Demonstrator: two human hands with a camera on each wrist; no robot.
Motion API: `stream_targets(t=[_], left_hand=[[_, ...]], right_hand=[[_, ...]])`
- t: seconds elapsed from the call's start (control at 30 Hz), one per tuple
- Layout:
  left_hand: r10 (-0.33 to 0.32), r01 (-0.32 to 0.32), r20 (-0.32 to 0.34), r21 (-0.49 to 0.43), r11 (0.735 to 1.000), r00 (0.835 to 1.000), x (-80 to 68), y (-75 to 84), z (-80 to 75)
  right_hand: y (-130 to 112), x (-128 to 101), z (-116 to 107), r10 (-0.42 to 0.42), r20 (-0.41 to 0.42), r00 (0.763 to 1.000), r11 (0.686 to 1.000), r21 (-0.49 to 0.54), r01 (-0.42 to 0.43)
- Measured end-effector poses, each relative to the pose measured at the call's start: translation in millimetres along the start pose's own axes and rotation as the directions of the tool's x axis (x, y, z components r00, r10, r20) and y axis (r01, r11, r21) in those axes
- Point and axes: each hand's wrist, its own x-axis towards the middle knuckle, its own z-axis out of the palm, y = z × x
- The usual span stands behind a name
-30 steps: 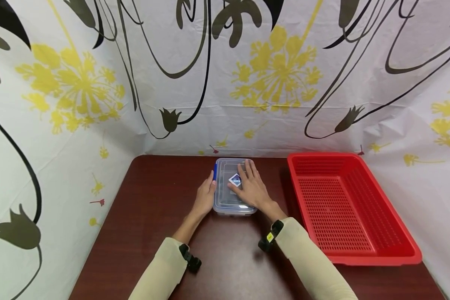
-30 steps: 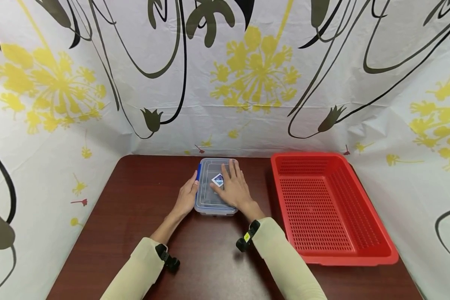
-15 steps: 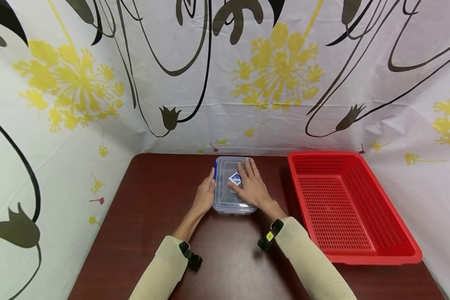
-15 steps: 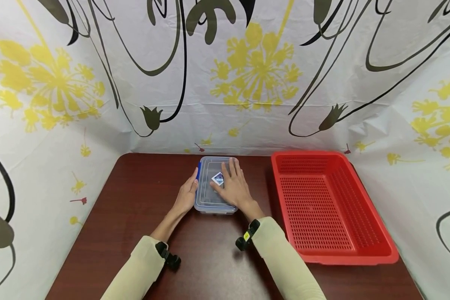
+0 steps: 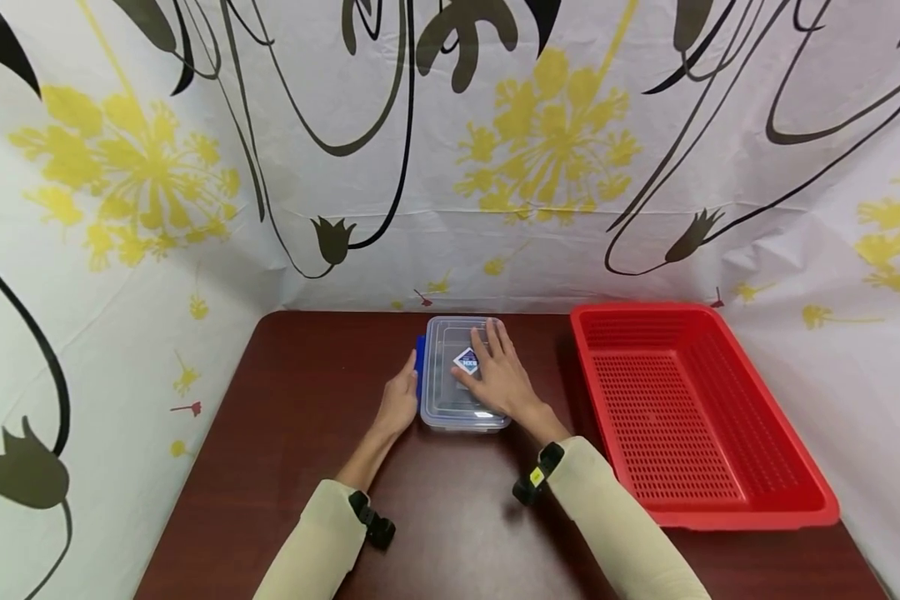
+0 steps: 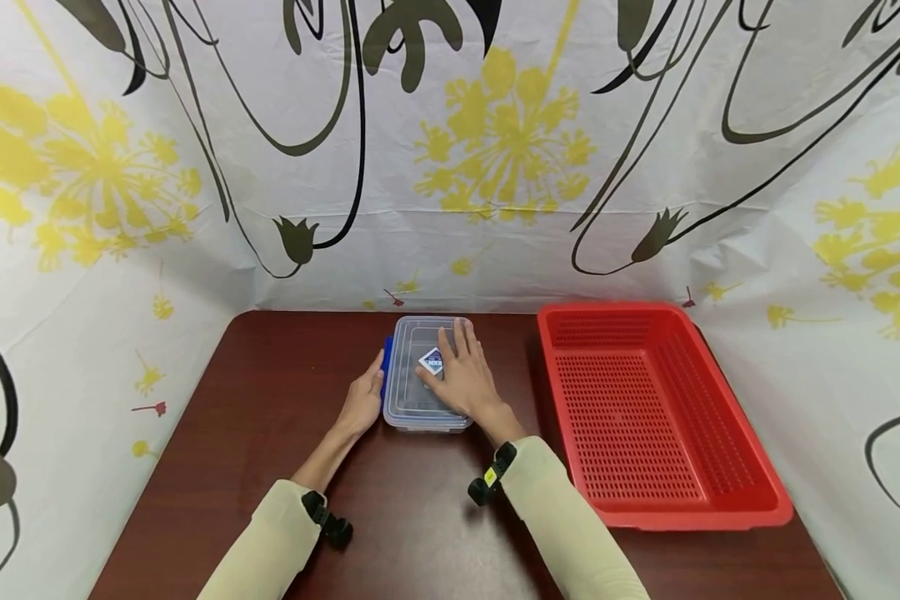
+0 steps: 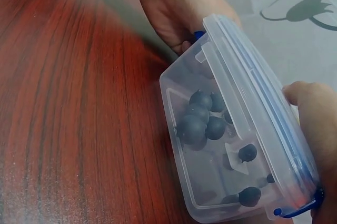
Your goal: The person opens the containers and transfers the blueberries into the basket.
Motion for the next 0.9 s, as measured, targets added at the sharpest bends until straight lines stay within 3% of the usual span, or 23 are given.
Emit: stream_targets(t=[0.2, 0.43, 0.6, 0.77, 0.83, 0.9], left_hand=[[-0.017, 0.017, 0.017, 0.020, 1.000, 1.000, 0.5, 1.7, -1.9], [-0.068, 0.069, -0.037, 0.031, 0.997, 0.997, 2.9, 11.6, -8.3], [-0.049, 0.056, -0.053, 0.131, 0.990, 0.997, 6.9, 22.8, -10.2], [0.087, -0.076, -0.027, 0.277, 0.958, 0.996, 6.7, 41.7, -8.7], [0.154, -0.152, 0.022, 0.357, 0.922, 0.988, 5.2, 48.7, -7.2], [0.208, -0.224, 0.085, 0.441, 0.869, 0.975, 3.6, 53.6, -4.6]], right_hand=[[-1, 0, 0, -0.011, -0.021, 1.000, 1.000, -0.007, 0.011], [0, -1, -1, -0.002, -0.004, 1.000, 1.000, 0.001, 0.002], [1, -4, -1, 0.033, -0.071, 0.997, 0.992, 0.120, -0.025], [5, -11, 3, 0.110, -0.198, 0.974, 0.954, 0.295, -0.048], [7, -16, 6, 0.148, -0.232, 0.961, 0.936, 0.347, -0.061], [9, -21, 9, 0.188, -0.240, 0.952, 0.912, 0.403, -0.078]])
